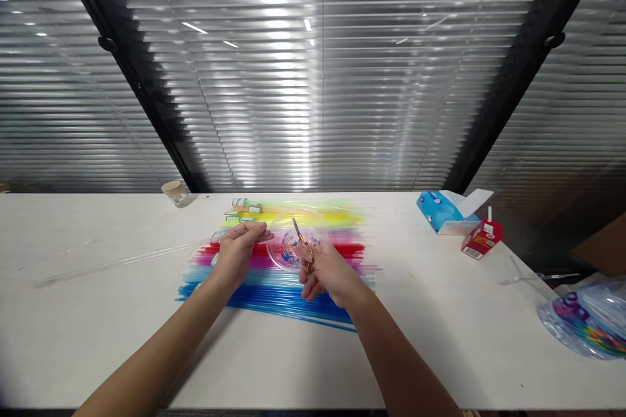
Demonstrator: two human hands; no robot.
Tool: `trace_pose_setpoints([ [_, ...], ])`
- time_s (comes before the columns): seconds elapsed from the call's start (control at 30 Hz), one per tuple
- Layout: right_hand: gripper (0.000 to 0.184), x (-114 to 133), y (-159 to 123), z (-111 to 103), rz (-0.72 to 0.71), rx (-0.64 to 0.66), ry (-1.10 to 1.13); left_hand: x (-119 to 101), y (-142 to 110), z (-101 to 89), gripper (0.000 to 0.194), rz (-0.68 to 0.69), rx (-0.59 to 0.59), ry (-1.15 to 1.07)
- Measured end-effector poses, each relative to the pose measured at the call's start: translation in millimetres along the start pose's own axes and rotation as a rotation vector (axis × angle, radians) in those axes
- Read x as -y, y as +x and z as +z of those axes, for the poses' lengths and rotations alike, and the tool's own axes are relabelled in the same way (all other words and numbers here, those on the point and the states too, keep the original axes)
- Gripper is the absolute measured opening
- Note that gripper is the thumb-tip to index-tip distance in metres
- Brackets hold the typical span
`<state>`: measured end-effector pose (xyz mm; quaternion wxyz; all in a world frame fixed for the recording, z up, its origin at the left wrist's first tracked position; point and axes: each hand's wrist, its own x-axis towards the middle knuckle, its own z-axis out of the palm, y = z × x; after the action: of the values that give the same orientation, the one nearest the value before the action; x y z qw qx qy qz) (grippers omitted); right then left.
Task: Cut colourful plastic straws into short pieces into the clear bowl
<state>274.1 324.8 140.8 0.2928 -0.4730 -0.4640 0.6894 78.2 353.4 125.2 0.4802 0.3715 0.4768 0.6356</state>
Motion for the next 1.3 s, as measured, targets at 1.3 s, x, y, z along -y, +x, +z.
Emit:
trace_pose_setpoints([
  [1.3,0.047,2.7,-1.6,4.7,0.081,0.018,0.092,-3.6,-1.9,0.5,0.033,0.025,0.017,-0.055],
])
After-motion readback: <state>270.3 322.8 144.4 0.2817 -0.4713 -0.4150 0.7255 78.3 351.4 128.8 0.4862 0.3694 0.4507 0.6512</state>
